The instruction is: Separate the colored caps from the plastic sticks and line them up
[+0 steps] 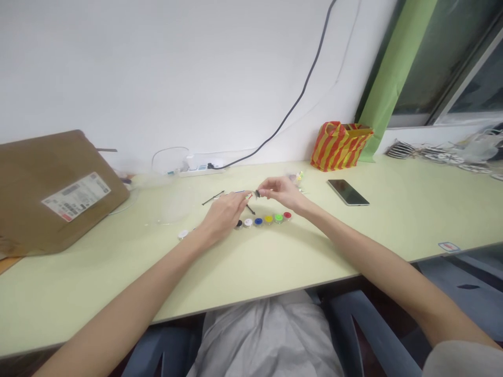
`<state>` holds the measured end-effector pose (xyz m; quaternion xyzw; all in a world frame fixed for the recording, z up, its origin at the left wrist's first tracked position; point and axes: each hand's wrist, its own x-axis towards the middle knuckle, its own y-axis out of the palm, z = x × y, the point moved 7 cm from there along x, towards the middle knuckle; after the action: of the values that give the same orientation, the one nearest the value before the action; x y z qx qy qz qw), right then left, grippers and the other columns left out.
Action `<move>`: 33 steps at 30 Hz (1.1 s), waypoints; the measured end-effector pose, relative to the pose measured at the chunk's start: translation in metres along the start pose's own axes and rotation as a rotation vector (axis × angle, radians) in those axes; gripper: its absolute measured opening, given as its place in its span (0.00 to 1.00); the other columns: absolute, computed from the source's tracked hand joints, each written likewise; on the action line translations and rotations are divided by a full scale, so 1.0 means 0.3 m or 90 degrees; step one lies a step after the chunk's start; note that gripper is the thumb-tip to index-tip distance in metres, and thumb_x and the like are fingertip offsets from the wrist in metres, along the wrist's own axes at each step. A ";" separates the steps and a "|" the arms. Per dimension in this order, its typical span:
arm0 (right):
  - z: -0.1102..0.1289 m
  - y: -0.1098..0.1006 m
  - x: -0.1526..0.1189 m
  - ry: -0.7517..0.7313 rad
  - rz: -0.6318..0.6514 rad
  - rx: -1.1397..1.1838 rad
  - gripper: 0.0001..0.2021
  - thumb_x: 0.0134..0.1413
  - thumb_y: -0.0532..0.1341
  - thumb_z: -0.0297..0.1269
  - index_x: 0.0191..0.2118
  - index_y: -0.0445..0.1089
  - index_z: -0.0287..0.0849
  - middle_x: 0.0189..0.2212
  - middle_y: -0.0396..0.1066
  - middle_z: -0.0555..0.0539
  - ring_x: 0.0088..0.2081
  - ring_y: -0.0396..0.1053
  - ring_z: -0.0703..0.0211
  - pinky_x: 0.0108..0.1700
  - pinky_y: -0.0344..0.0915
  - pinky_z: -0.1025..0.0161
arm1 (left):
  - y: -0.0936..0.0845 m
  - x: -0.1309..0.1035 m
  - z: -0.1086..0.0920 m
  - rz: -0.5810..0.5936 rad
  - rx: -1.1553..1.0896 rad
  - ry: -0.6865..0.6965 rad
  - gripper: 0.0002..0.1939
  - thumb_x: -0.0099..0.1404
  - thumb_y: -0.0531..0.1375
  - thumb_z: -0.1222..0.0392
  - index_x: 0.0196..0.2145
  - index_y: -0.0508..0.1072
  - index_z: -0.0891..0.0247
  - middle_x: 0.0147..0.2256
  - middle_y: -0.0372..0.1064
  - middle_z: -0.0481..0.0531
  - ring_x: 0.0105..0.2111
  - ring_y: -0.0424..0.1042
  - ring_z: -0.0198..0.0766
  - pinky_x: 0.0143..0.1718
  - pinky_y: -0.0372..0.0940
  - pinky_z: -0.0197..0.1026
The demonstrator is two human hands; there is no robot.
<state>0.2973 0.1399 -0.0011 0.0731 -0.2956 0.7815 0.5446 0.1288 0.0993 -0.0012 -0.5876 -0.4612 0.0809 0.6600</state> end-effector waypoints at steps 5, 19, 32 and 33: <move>-0.012 -0.125 -0.004 0.021 -0.076 -0.381 0.07 0.63 0.59 0.32 0.40 0.76 0.41 0.39 0.80 0.43 0.39 0.73 0.56 0.43 0.64 0.61 | 0.032 0.002 0.019 0.091 -0.066 0.036 0.22 0.77 0.43 0.61 0.61 0.67 0.59 0.54 0.74 0.56 0.59 0.68 0.45 0.59 0.62 0.51; -0.065 -0.151 -0.044 0.146 0.209 -0.640 0.08 0.53 0.64 0.22 0.30 0.77 0.41 0.31 0.77 0.43 0.31 0.70 0.55 0.31 0.56 0.62 | 0.055 0.002 0.057 0.140 0.025 0.047 0.23 0.76 0.43 0.62 0.59 0.71 0.58 0.58 0.72 0.56 0.62 0.66 0.48 0.61 0.60 0.54; -0.099 -0.212 -0.082 0.273 0.285 -0.464 0.09 0.42 0.73 0.31 0.22 0.72 0.42 0.23 0.74 0.47 0.22 0.66 0.62 0.24 0.57 0.65 | 0.079 -0.009 0.073 0.221 -0.018 0.073 0.23 0.78 0.45 0.53 0.61 0.71 0.54 0.62 0.68 0.53 0.64 0.63 0.48 0.65 0.58 0.54; -0.100 -0.208 -0.086 0.280 0.299 -0.454 0.09 0.42 0.73 0.32 0.22 0.72 0.42 0.23 0.74 0.47 0.22 0.67 0.62 0.24 0.57 0.65 | 0.079 -0.008 0.076 0.216 -0.013 0.074 0.23 0.78 0.45 0.53 0.61 0.72 0.55 0.61 0.69 0.53 0.64 0.64 0.48 0.65 0.58 0.54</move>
<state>0.3695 0.1499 -0.0127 -0.3540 -0.4315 0.7300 0.3944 0.1216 0.1207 -0.0253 -0.6672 -0.3173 0.1523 0.6565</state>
